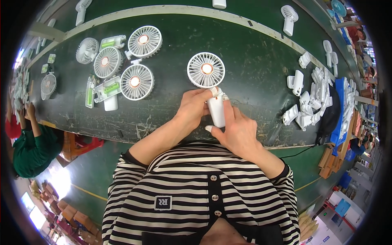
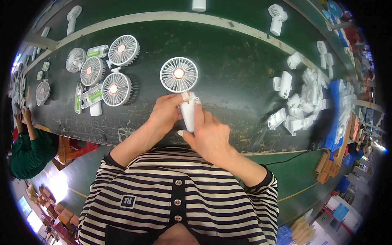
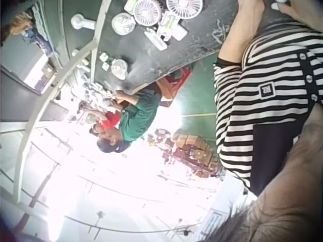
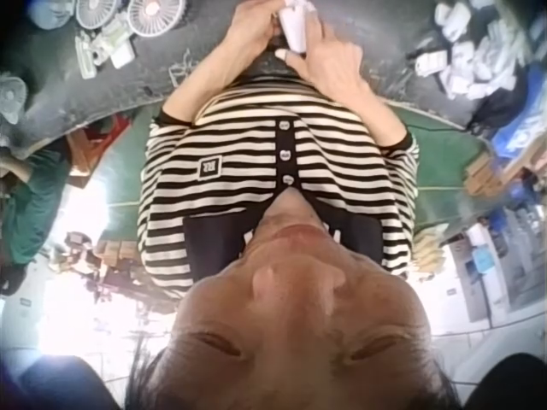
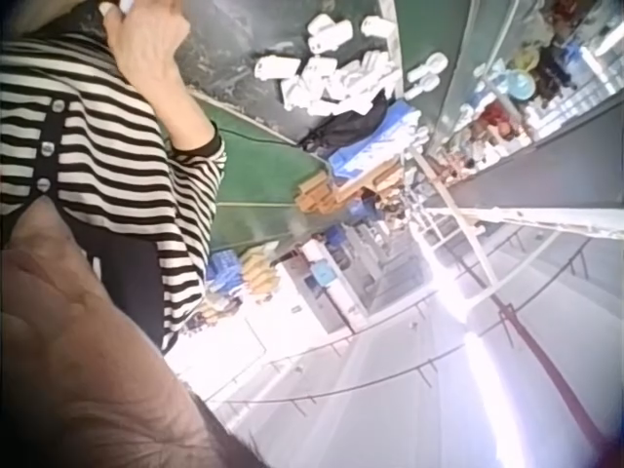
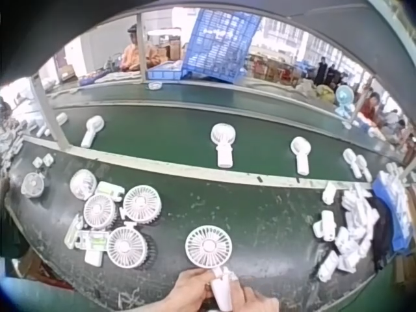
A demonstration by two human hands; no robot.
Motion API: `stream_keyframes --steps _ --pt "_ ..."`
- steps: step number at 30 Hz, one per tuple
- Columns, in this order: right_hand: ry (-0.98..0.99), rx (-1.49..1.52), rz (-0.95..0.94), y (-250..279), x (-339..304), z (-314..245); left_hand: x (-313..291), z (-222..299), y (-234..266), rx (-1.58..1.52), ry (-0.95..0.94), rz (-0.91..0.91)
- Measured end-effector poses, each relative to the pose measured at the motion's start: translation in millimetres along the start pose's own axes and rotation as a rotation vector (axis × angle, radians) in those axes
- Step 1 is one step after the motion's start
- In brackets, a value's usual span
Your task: The person assembles portable fans by inserting the circuit board and wires into the handle casing, snapping the handle cover into place by hand, and placing the assembled fans onto the conveyor belt.
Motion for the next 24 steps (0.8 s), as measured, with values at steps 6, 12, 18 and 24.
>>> stream_keyframes --steps 6,12,18,24 --pt "0.03 0.027 0.098 6 0 2 -7 9 -4 0.068 -0.021 -0.044" --pt "-0.304 0.868 0.129 -28 -1 47 -9 20 -15 0.028 -0.145 -0.238" --pt "-0.234 1.074 0.09 -18 12 30 -15 16 -25 -0.011 -0.193 -0.371" --pt "-0.212 0.897 0.105 -13 9 34 -17 18 -32 0.022 -0.271 -0.397"
Point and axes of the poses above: each hand's wrist, its own x-axis towards the middle knuckle, its own y-axis out of the back of the hand, z = x × y, the point moved 7 cm from there along x, towards the middle knuckle, and after that the axes turned 11 degrees about y, right-handed, at the moved point
